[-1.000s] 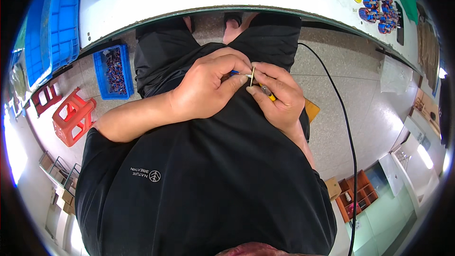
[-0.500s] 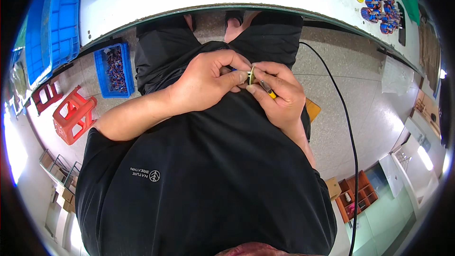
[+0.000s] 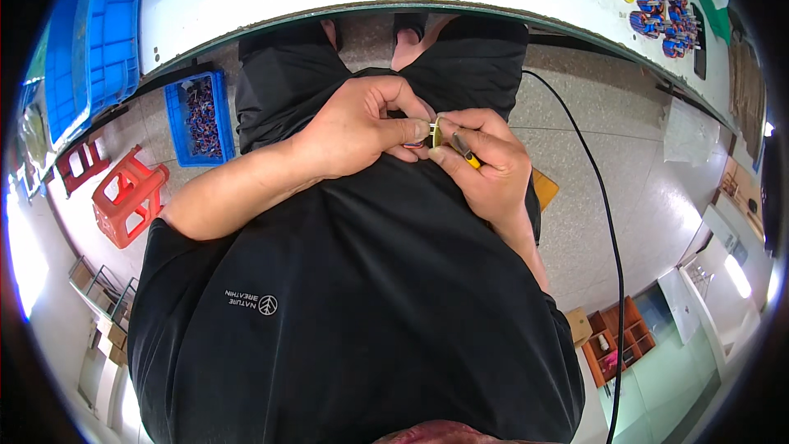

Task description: Assembling small electronic components by inserting plastic parts into metallic rings using needle-nose pliers.

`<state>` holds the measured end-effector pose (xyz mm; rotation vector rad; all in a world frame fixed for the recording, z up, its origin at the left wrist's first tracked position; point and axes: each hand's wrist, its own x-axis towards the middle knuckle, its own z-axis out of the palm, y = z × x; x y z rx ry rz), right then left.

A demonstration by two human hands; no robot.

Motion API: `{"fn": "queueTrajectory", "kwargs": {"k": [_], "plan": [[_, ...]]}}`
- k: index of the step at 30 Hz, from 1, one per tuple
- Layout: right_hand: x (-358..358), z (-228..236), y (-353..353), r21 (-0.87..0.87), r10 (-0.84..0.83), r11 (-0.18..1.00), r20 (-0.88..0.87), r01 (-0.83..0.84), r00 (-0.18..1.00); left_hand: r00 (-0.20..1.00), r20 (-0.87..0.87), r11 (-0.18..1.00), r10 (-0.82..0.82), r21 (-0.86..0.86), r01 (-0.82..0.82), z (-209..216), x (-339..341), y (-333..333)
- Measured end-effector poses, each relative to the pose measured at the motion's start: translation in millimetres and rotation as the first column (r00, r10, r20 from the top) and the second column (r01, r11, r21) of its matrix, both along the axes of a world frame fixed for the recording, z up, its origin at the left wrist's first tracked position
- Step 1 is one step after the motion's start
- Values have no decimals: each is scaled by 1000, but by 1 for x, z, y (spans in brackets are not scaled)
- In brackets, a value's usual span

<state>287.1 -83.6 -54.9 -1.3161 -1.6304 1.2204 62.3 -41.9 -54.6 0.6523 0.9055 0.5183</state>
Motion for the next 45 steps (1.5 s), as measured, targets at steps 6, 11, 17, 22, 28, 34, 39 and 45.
{"fn": "queueTrajectory", "kwargs": {"k": [6,11,17,22,28,34,39,45], "plan": [[-4,-7,-5,111,-24,994,82,15,996,999,-33,1000,-1,-31,0,3,1,2],[-4,-1,-4,-32,-44,998,17,45,999,1000,-9,991,-12,131,13,-1,0,-1],[-7,1,-7,-51,-67,996,10,67,998,1000,11,995,13,99,-14,3,-1,3],[-11,-2,-7,31,-74,997,29,73,997,1000,-12,994,-8,111,9,3,-2,5],[-12,-6,-7,124,-81,990,69,72,994,1000,-7,999,5,39,-5,3,-2,6],[-8,2,-5,-44,-52,998,27,54,998,1000,14,994,-5,114,3,-1,-4,5],[-10,6,-2,-106,-69,992,-2,68,998,1000,29,997,8,77,-10,-2,-4,5],[-10,1,-1,-142,-77,987,-38,71,996,999,-30,997,15,71,-12,1,-1,4]]}}
